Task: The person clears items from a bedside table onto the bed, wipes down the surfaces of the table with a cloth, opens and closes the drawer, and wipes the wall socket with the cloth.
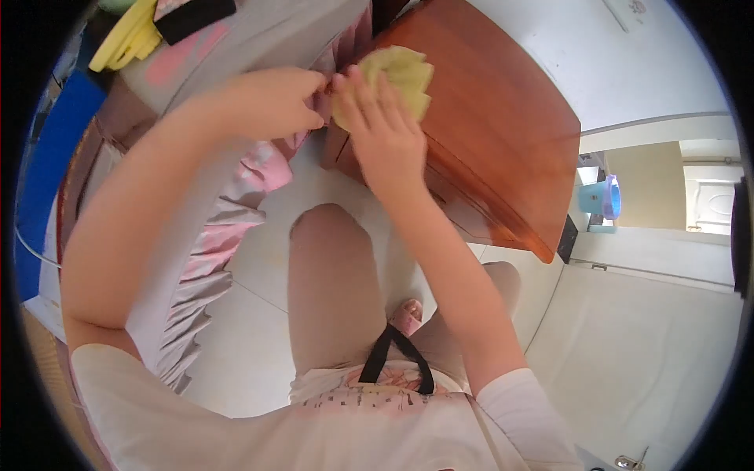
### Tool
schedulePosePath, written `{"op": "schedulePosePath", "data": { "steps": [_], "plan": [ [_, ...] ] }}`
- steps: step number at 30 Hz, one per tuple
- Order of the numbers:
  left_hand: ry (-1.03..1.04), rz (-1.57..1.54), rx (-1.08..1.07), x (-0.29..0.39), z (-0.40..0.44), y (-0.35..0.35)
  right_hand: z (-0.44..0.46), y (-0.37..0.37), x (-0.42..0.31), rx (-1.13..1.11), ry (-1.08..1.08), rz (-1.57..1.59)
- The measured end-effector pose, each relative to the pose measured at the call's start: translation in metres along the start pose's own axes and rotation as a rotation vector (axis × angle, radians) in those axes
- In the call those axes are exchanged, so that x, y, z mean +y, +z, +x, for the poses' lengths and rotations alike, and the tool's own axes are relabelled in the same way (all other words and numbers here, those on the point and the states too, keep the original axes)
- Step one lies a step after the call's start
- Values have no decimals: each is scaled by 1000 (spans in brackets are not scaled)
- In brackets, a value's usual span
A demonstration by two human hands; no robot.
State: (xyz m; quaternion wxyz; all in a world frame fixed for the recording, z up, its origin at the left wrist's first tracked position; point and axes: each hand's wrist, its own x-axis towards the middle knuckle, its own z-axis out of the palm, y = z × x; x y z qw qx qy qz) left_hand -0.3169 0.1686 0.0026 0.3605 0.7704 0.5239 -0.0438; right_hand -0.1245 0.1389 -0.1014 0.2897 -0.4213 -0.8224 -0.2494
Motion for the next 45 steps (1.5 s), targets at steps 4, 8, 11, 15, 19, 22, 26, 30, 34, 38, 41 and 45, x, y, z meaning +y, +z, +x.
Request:
{"op": "schedulePosePath", "data": {
  "steps": [4,8,11,15,19,22,26,30,34,38,41,45],
  "plan": [
    [140,-88,149,-8,-2,12,-84,-76,57,-129,32,-202],
    [68,0,223,-10,15,24,-207,-164,123,-171,225,-274],
    [-20,28,332,-6,41,58,-259,-193,152,-198,249,-230],
    [186,-570,814,-38,97,127,-249,-185,156,-158,200,-202],
    [256,-718,1086,-14,133,179,-215,-179,143,-242,137,-147],
    [310,-834,1386,8,138,181,-178,-170,131,-343,92,-73],
    [207,-757,1264,26,88,208,-144,-157,115,-347,8,54],
    [55,-693,1313,53,49,261,-107,-145,75,-379,-161,172],
    [205,-991,1193,53,24,272,-60,-123,30,-432,-290,303],
    [217,-932,1283,51,32,276,-20,-93,-3,-373,-382,334],
    [259,-1115,1292,50,54,289,2,-75,-2,-540,-469,503],
    [232,-982,1216,35,45,278,43,-22,49,-569,-267,579]
  ]
}}
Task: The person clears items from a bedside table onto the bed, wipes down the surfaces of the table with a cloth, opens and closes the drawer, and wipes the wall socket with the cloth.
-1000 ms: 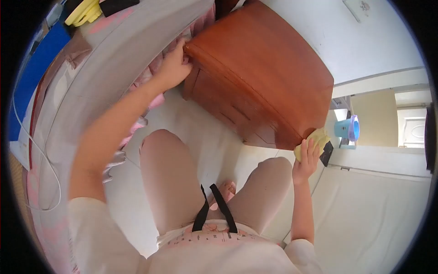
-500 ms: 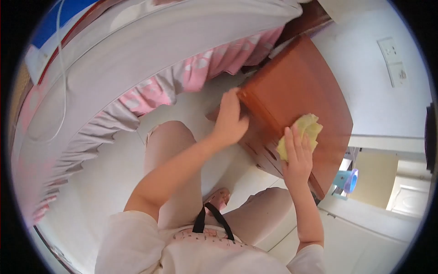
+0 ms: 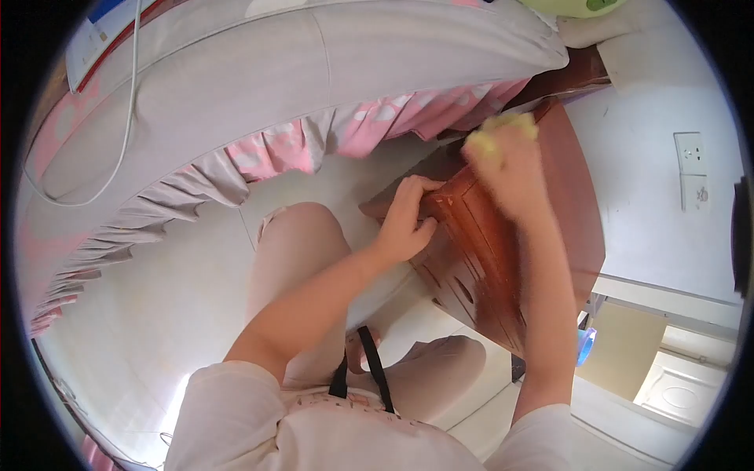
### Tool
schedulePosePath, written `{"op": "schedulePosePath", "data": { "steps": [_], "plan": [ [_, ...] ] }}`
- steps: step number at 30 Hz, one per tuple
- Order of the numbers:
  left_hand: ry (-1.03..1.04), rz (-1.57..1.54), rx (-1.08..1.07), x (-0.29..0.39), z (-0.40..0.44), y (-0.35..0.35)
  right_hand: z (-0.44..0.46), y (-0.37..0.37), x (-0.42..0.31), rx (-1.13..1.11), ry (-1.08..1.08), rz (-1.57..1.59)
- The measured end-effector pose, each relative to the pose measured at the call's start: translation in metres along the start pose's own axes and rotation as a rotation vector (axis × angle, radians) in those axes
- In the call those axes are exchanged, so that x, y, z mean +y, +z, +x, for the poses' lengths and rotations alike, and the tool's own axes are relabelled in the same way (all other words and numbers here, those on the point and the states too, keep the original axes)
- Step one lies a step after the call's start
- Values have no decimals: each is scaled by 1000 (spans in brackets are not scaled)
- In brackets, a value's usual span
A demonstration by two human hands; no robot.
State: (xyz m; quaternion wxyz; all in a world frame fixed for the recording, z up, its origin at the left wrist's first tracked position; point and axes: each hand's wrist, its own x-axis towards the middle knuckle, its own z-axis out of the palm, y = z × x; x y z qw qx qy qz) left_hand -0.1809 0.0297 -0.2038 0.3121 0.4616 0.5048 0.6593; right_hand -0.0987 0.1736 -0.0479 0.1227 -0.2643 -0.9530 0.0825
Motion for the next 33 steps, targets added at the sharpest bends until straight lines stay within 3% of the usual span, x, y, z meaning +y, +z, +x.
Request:
{"op": "schedulePosePath", "data": {
  "steps": [1,4,7,9,13,16,18,19,20,23,25,27,29,31,33],
  "plan": [
    [-2,-1,0,0,1,0,12,-3,24,30,107,-41],
    [156,79,0,0,5,-2,38,-13,44,-96,83,-153],
    [170,110,20,-4,2,1,28,-15,19,-229,91,-1],
    [171,82,35,-15,0,4,-7,-1,-24,-50,-145,-24],
    [171,-81,-28,-40,-3,14,-30,-6,-69,-135,-270,46],
    [269,156,-68,-35,1,6,-23,-7,-49,-161,-320,75],
    [147,100,19,-32,-1,9,-7,-13,-26,-208,-264,99],
    [149,102,12,-29,-2,8,-2,-9,-3,-54,-201,42],
    [125,95,-19,-21,-1,4,14,-21,18,-132,-175,-22],
    [112,76,-12,24,1,-1,24,-10,68,72,8,8],
    [120,55,15,43,-3,9,22,-4,65,123,-39,-56],
    [-234,-303,195,54,-2,26,19,-5,57,157,-41,-34],
    [-251,-316,243,59,3,31,15,-7,35,18,-46,-76],
    [-328,-332,346,61,5,35,-2,-2,2,59,-82,-71],
    [-370,-333,259,79,-5,20,-14,-8,-23,22,-60,36]
  ]
}}
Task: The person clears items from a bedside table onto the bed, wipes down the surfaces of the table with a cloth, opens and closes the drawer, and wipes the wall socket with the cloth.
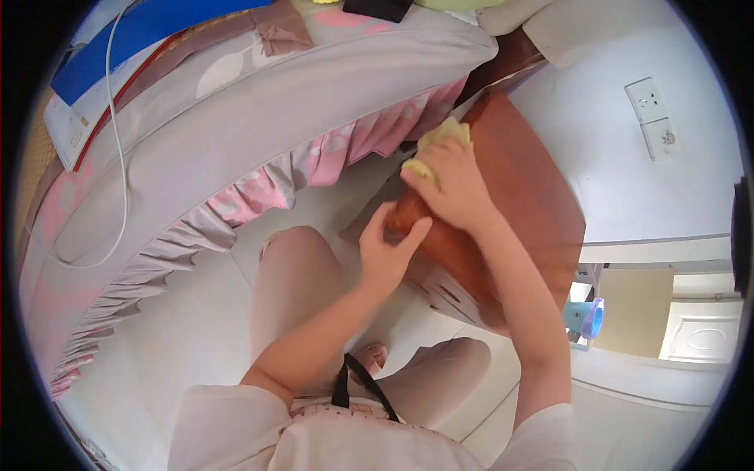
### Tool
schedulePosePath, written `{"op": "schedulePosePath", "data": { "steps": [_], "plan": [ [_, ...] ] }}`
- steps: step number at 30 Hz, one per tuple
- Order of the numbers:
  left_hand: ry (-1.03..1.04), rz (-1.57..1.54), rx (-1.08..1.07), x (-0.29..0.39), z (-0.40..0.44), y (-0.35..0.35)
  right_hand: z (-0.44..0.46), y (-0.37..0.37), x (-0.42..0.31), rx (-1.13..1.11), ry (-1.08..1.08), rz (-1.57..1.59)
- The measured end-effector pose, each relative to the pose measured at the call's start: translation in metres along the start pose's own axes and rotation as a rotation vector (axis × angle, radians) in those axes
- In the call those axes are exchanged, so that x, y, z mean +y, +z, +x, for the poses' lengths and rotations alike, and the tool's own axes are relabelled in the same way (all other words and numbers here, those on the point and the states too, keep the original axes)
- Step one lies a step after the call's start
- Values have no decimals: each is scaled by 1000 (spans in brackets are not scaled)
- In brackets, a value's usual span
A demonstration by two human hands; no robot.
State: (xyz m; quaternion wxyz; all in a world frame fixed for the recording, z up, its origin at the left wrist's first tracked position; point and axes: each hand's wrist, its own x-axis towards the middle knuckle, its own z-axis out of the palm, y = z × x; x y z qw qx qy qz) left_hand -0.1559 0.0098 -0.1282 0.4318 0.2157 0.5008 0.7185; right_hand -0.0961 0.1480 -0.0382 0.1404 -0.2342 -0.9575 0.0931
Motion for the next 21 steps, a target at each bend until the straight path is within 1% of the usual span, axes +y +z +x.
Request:
{"op": "schedulePosePath", "data": {
  "steps": [1,3,4,5,8,9,10,11,12,13,14,15,16,18,19,21],
  "plan": [
    [-45,28,-66,7,-7,-7,-6,0,-7,-28,-29,2],
    [10,121,5,-3,-32,-17,-17,1,-23,-60,-91,16],
    [4,73,-10,-3,-44,-24,-21,-2,-33,-69,-122,26],
    [-2,22,-24,-2,-51,-30,-21,-3,-37,-130,-147,93],
    [5,-5,-84,4,-56,-43,-11,-5,-27,-201,-200,132],
    [49,21,-92,5,-53,-43,-2,-10,-14,-219,-186,50],
    [47,14,-93,2,-49,-44,6,-7,7,-93,-140,31],
    [128,38,-126,0,-45,-45,16,-9,31,-83,-97,4],
    [209,61,-159,-3,-42,-46,30,-8,59,-34,-134,3],
    [208,52,-164,-6,-40,-47,40,-9,82,-1,-101,7],
    [244,36,-164,-8,-38,-47,55,-11,107,-60,-80,21],
    [279,21,-160,-9,-38,-47,65,-13,116,-2,39,19],
    [279,17,-161,-8,-37,-47,75,-12,129,-5,40,15],
    [279,61,-225,-4,-35,-50,92,-9,144,-70,310,54],
    [289,62,-223,-3,-36,-51,93,-7,142,-64,301,53],
    [227,14,-201,-2,-38,-48,91,-8,132,-95,255,-170]
  ]
}}
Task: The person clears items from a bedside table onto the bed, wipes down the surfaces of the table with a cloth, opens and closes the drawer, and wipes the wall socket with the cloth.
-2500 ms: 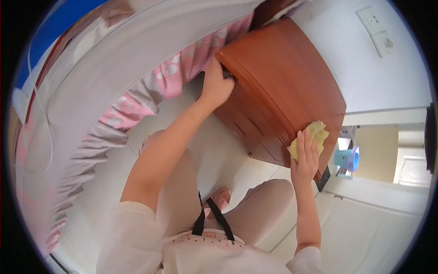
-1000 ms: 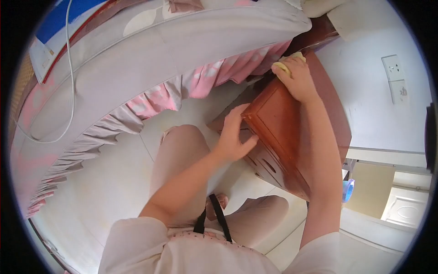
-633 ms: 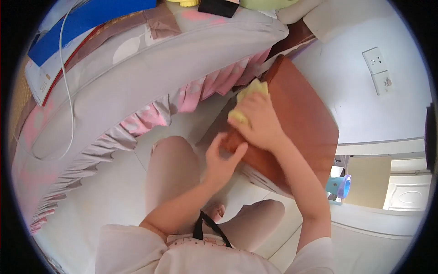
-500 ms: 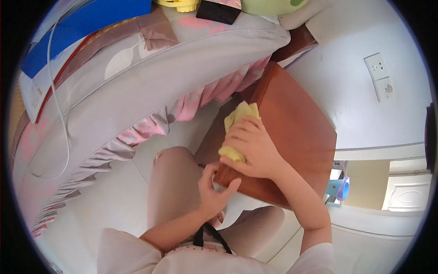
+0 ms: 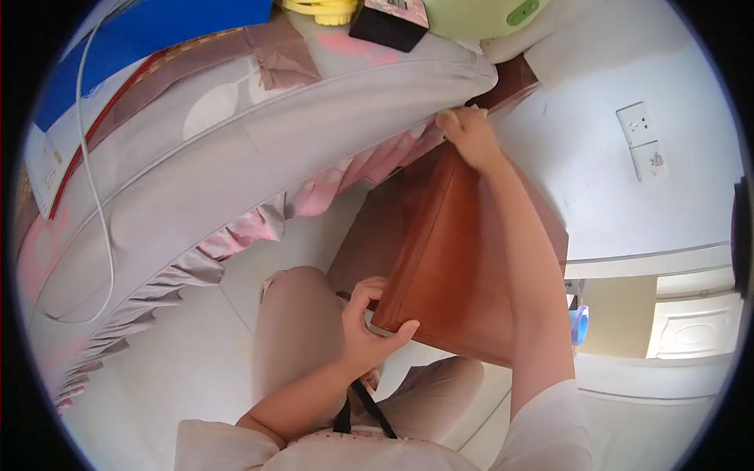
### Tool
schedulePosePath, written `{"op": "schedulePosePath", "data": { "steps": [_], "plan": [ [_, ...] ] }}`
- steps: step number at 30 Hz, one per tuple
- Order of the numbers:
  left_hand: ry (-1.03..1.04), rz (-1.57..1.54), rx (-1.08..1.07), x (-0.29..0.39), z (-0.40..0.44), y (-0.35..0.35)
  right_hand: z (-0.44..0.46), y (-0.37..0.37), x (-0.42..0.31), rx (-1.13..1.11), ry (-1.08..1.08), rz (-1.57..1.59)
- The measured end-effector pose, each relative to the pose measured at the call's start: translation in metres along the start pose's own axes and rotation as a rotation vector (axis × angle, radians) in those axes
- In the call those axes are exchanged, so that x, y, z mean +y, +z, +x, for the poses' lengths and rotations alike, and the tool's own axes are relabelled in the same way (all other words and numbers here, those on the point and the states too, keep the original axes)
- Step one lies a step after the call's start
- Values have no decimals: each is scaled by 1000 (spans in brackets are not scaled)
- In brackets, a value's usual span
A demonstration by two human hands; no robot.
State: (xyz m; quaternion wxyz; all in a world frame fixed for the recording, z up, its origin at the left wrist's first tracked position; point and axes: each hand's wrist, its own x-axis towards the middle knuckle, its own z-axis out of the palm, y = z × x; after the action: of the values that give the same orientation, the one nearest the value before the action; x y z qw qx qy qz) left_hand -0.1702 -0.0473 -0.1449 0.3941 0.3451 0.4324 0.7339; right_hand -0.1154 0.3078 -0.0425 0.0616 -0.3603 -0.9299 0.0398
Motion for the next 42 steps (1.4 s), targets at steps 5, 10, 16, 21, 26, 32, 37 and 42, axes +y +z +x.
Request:
{"op": "schedulePosePath", "data": {
  "steps": [5,10,16,21,26,32,37,42],
  "plan": [
    [78,-23,-14,-18,-1,-8,-109,-12,-111,-6,-203,147],
    [-215,-342,27,-18,-7,1,-198,-23,-177,-216,-418,222],
    [183,66,-38,-47,-8,-6,-260,-43,-151,-221,-302,108],
    [352,91,-31,-51,-5,-2,-404,-22,-100,-13,-20,-276],
    [206,321,-288,0,30,-16,-505,2,-51,180,208,-276],
    [-203,-194,-339,-1,32,-27,-373,-12,-116,103,73,-159],
    [-244,-975,-528,-38,31,-86,-259,60,-203,556,-50,-39],
    [-121,-99,-292,49,64,-20,-281,63,-189,667,-64,94]
  ]
}}
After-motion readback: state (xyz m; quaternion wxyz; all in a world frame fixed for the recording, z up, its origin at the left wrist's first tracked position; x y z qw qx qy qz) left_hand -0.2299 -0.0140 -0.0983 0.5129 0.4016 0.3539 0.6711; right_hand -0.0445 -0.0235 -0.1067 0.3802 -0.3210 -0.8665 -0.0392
